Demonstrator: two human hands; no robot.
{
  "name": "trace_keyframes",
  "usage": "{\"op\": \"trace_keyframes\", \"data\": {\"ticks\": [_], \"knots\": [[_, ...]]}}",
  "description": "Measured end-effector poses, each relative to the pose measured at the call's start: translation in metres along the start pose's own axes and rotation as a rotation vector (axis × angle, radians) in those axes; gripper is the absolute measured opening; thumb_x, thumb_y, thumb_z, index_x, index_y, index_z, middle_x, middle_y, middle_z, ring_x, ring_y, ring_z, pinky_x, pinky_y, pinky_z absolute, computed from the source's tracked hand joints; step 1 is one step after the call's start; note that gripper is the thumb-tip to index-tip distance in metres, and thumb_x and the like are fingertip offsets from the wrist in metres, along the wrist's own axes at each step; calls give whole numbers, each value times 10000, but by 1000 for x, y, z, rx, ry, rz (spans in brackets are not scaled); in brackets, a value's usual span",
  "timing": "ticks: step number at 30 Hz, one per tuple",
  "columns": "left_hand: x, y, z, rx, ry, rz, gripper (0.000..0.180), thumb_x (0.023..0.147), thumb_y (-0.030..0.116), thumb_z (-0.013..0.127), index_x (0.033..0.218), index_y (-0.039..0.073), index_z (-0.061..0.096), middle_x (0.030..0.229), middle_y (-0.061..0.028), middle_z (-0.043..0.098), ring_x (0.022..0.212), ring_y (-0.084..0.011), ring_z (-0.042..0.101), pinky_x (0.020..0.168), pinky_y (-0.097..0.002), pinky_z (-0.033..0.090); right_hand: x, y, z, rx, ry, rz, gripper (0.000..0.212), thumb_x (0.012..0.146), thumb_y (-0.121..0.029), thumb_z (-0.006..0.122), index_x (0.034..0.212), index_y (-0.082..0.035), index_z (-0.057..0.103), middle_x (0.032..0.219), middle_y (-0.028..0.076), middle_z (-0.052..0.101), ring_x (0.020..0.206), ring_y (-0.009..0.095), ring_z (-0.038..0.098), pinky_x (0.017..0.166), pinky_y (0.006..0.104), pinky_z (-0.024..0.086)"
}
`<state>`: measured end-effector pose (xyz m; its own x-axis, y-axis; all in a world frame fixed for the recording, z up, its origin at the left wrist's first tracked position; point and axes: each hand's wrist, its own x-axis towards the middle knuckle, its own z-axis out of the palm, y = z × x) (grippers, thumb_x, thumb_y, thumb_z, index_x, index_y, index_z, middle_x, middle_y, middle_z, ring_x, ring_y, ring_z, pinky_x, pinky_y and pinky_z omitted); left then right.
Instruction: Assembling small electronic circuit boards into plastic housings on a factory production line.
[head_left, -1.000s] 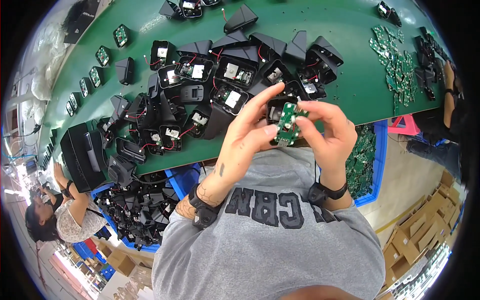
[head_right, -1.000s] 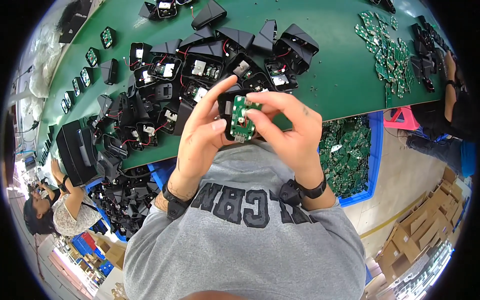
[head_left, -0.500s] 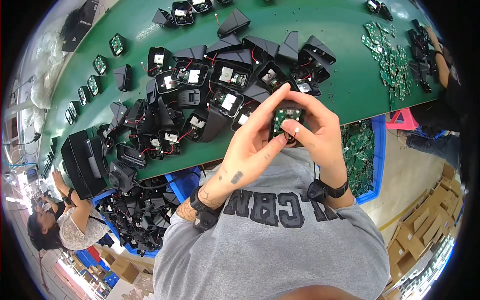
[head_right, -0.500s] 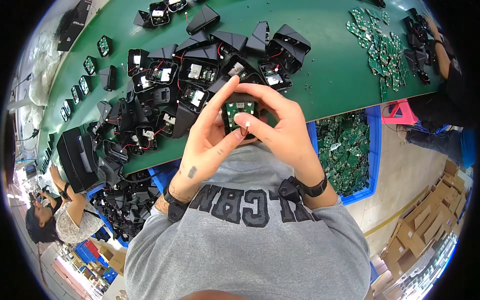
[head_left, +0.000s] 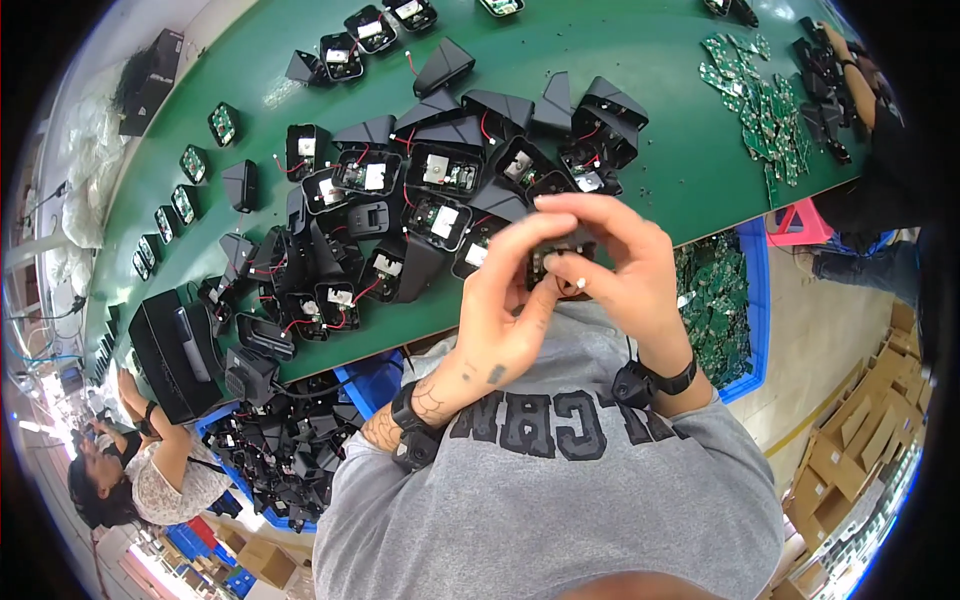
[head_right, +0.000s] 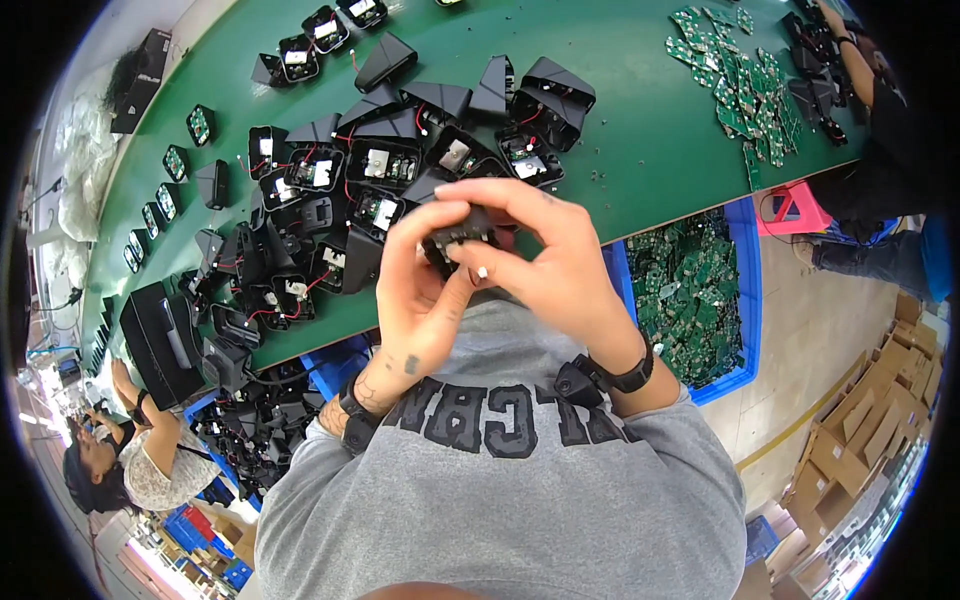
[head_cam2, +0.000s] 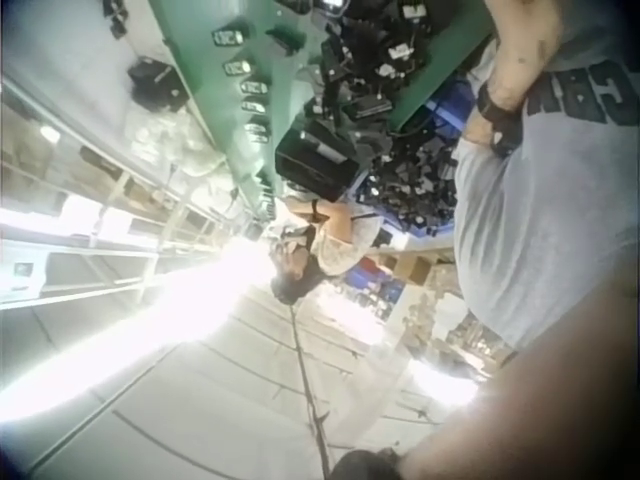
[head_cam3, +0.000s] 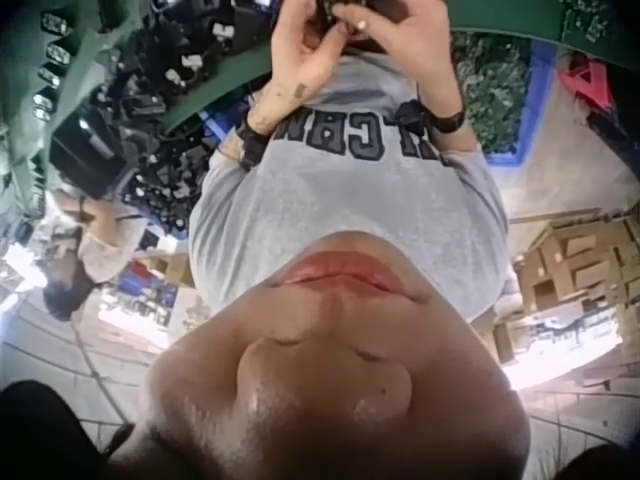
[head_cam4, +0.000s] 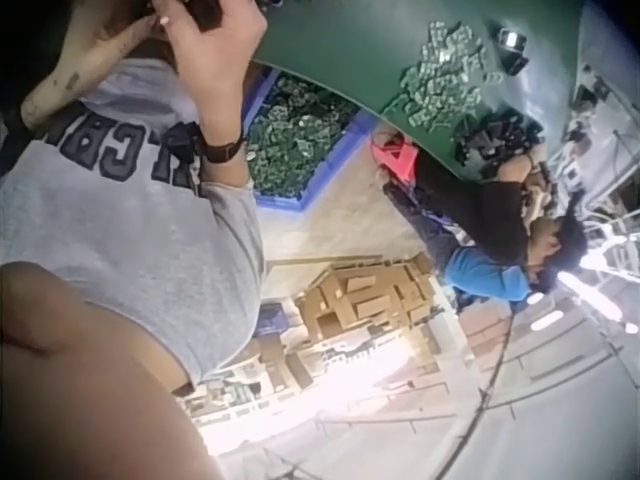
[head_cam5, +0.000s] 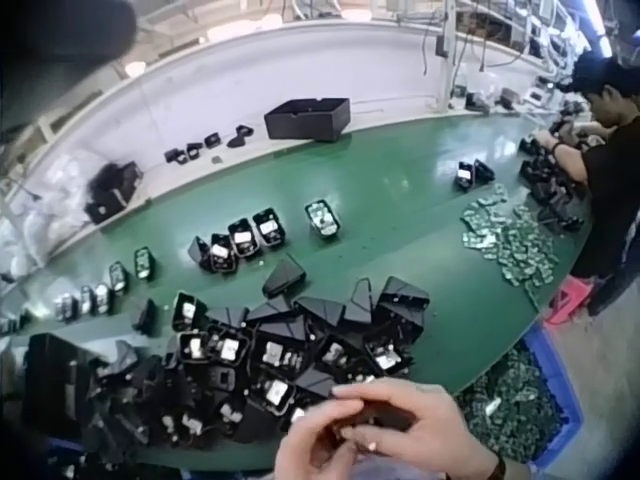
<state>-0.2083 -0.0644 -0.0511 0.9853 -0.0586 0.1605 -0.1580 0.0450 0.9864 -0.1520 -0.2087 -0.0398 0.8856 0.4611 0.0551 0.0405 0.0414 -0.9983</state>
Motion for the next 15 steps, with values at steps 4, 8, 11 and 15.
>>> {"op": "trace_keyframes", "data": {"ticks": [4,8,11,15], "knots": [[9,3,6,-415,162,-134,499,887,-96,528,1313,61,321,1210,-90,437,1039,-165,564,848,-301,558,6,8,-1,6,227,-126,458,731,-23,703,1176,18,604,1115,130,638,979,196,617,885,316,477],[11,-7,-3,-112,259,-17,544,847,-80,572,1315,66,338,1150,-88,483,1011,-151,560,781,-266,537,1,5,-2,-441,200,-417,319,636,-61,787,926,20,684,832,81,660,831,219,606,757,309,472],[14,-2,-3,312,161,6,553,814,-50,635,1315,53,425,1125,-50,505,989,-116,535,866,-253,459,0,17,5,-449,267,-462,252,668,-19,765,907,17,693,820,81,659,809,218,601,735,306,469],[15,9,-4,11,110,-209,562,798,-31,670,1298,50,426,1103,-56,545,921,-92,569,732,-207,496,0,15,5,-436,327,-488,151,750,11,693,900,-2,698,810,80,648,781,219,589,773,344,466]]}}
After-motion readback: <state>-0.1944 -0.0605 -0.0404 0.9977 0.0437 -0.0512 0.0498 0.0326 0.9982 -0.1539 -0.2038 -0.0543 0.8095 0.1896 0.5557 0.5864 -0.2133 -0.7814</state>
